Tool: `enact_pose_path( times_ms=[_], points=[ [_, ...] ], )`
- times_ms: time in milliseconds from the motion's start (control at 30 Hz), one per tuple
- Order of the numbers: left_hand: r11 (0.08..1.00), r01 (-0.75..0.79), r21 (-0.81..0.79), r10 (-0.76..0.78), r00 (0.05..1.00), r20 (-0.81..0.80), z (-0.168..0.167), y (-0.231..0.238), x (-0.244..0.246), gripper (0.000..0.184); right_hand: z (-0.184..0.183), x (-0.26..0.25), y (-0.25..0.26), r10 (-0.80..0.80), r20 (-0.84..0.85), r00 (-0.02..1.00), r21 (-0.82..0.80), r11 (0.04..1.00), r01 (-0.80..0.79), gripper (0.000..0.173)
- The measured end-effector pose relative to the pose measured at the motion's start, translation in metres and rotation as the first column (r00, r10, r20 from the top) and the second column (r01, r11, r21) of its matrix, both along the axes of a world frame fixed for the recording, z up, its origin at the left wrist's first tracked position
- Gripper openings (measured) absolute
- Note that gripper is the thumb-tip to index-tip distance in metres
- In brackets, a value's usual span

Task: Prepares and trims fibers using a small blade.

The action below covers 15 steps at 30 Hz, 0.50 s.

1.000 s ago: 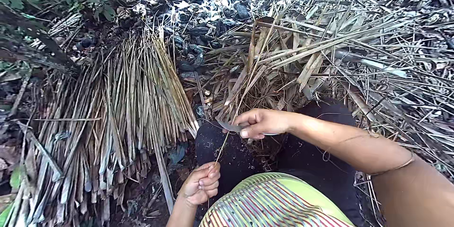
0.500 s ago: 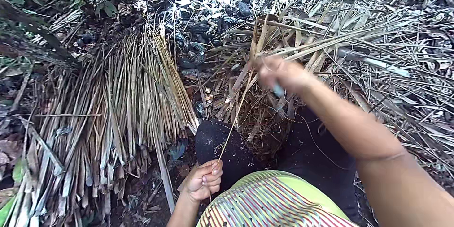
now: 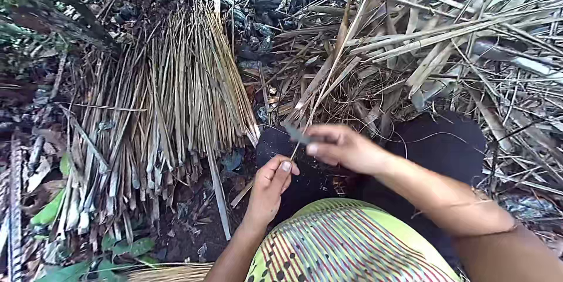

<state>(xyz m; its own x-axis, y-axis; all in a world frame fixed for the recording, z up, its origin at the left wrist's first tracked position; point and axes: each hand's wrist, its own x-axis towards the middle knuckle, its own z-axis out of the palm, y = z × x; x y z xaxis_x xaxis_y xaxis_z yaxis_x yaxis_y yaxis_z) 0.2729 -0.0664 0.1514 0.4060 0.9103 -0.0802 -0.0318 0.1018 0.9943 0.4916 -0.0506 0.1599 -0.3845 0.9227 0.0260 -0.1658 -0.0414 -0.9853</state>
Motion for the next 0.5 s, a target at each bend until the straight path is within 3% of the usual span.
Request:
enact_pose_path(
  times_ms=[100,167,233,333,367,500],
  points=[
    [0.999,0.035,-0.035,-0.036,0.999,-0.001,0.002,-0.002,-0.003,0.025,0.01,0.026,0.023,-0.221,-0.147,0.964,0.019,0.974,0.226,0.025],
    [0.998,0.033,-0.062,-0.032,0.999,0.016,0.001,-0.002,-0.001,0.026,0.011,0.028,0.026,-0.274,-0.19,0.943,0.018,0.959,0.282,0.027],
    [0.997,0.026,-0.074,-0.024,0.999,0.034,-0.001,0.0,0.001,0.026,0.004,0.014,0.01,-0.148,-0.103,0.984,-0.007,0.989,0.148,0.029],
    [0.995,0.025,-0.096,-0.018,0.997,0.073,0.0,0.003,0.001,0.025,-0.012,-0.006,-0.006,0.189,-0.091,0.978,-0.102,0.975,-0.198,0.03],
    [0.993,0.051,-0.109,-0.042,0.995,0.085,0.0,0.003,-0.002,0.024,-0.009,-0.001,-0.002,0.18,-0.104,0.978,-0.1,0.977,-0.19,0.03],
    [0.956,0.179,-0.231,-0.144,0.976,0.164,-0.005,-0.001,-0.021,0.021,0.015,0.05,0.038,-0.103,-0.192,0.976,0.087,0.989,0.121,0.028]
  ],
)
